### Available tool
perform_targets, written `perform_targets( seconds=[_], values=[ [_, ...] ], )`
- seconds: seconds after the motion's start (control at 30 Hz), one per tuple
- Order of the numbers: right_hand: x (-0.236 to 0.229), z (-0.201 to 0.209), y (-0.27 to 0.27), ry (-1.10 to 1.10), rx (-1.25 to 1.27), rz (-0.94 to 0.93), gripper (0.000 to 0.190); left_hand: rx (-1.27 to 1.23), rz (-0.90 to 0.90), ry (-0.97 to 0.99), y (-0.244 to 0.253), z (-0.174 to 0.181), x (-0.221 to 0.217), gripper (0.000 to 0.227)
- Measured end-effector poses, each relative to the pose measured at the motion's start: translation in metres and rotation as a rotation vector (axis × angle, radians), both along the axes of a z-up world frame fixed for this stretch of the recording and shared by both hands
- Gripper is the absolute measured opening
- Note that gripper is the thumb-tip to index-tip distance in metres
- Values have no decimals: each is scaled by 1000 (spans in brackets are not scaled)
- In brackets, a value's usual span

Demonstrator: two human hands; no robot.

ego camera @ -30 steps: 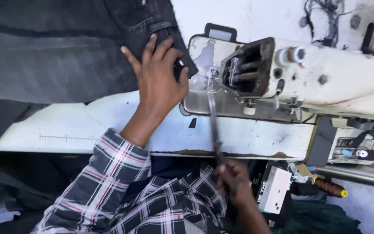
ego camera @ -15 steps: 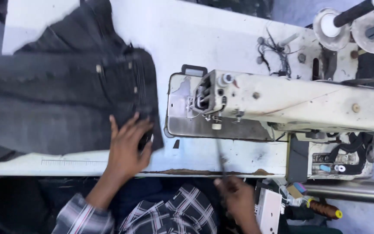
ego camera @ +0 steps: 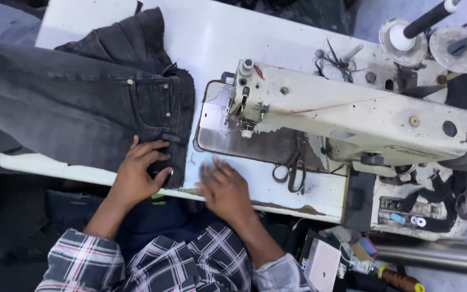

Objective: Stitching a belt loop onto denim jeans using an industrial sewing machine.

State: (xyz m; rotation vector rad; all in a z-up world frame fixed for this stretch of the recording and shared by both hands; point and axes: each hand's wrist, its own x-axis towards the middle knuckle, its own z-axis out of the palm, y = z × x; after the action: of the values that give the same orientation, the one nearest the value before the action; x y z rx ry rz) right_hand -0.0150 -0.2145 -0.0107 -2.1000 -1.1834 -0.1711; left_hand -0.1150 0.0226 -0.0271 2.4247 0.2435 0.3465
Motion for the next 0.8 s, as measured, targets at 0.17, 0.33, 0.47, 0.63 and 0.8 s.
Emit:
perform_targets(
  seconds=[0.17, 0.33, 0.47, 0.63, 0.8],
  values=[
    [6, -17, -14, -80, -31, 16, 39, -5, -9, -31, 4, -6, 0, 26],
    [10, -18, -28, 17, 131, 62, 42, 16, 2, -28, -2, -4, -5, 20],
    [12, -26, -29, 64, 18, 232, 40, -10, -28, -37, 4, 1, -1, 20],
    [-6, -7, -31, 162, -71, 259, 36, -20, -94, -31, 9, 6, -3, 23],
    [-11, 11, -8, 101, 93, 96, 18, -44, -191, 2, 17, 7, -5, 34]
  ],
)
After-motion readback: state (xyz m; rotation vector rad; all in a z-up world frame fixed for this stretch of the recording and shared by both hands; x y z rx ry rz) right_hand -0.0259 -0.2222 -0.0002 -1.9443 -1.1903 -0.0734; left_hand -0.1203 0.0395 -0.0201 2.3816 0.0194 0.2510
